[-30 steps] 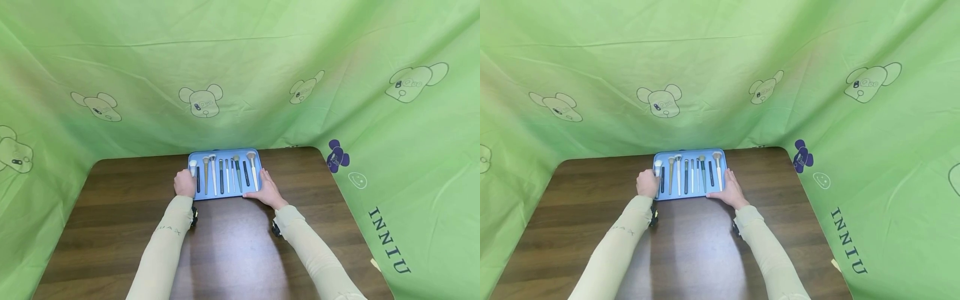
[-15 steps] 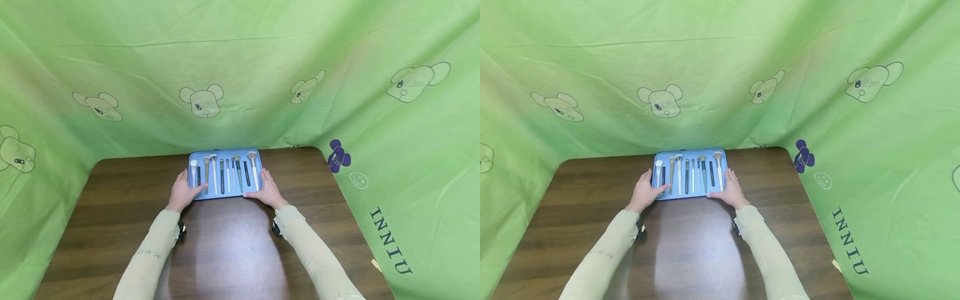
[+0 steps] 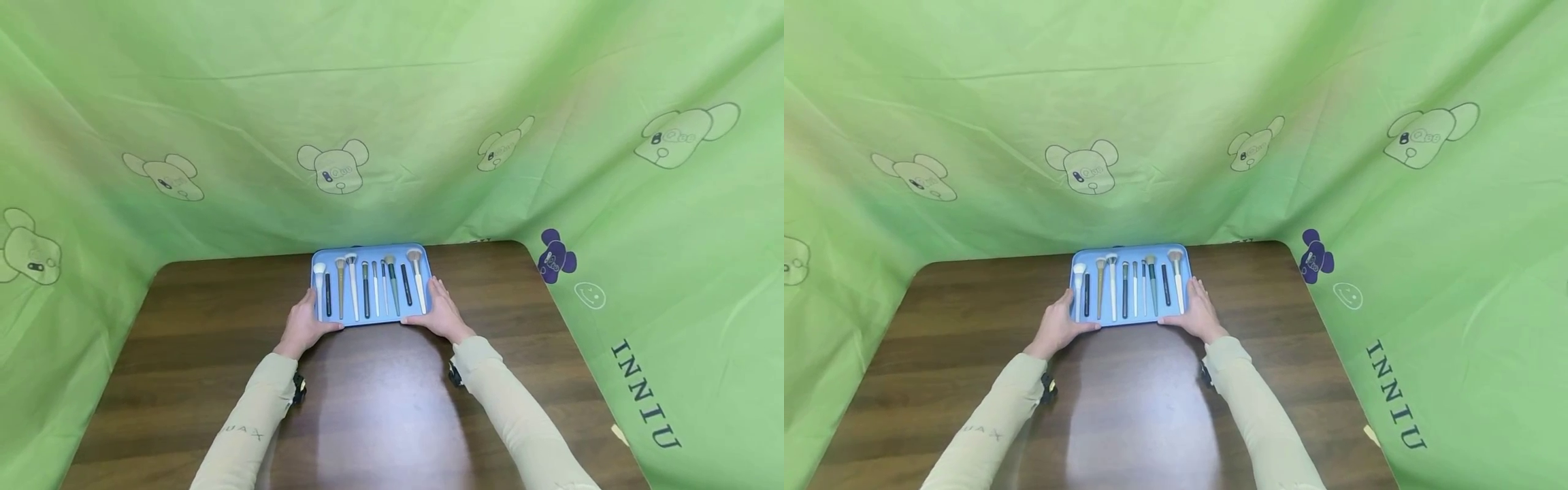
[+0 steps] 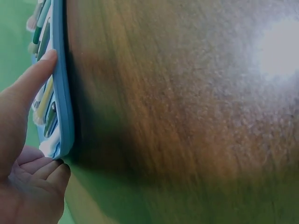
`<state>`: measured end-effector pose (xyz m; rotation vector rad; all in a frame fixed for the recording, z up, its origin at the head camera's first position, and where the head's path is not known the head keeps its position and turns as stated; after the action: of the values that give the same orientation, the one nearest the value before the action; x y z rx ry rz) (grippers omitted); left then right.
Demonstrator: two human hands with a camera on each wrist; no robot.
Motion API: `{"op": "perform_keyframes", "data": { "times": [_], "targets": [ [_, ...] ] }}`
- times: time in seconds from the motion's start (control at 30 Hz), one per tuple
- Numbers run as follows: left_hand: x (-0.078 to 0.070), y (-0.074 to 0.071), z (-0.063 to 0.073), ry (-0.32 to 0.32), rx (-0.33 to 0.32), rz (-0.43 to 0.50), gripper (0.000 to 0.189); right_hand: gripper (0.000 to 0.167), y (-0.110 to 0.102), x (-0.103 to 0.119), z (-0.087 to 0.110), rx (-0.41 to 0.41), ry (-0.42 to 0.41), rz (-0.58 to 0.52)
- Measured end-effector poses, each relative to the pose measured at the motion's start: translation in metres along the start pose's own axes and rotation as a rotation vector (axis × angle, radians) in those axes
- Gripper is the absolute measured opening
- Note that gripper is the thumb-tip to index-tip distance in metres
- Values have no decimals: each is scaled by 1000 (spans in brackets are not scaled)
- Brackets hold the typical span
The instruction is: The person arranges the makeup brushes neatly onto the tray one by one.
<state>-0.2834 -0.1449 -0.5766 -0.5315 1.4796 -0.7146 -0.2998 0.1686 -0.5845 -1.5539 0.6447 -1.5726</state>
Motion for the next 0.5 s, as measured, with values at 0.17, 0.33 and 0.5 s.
{"op": "perform_keyframes", "data": {
  "times": [0.17, 0.33, 0.5],
  "targets": [
    [-4, 3, -2, -21, -2, 2, 118, 129, -6, -1, -4, 1, -11, 12],
    [-2, 4, 4, -27, -4, -7, 118, 127, -5, 2, 1, 3, -21, 35],
    [-1, 1, 10, 0, -23, -16, 117, 128, -2, 5, 6, 25, -6, 25]
  ]
}}
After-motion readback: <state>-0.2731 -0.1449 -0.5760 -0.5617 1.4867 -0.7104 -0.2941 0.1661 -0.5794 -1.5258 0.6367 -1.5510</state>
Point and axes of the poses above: each hand's wrist, its own z-axis away from the middle knuckle, its own y-axis out of the palm, x = y × z, the point moved 8 cm from there along -z, towards the middle knuckle, and after that the axes turned 3 degrees about z, right-handed, at the moved point
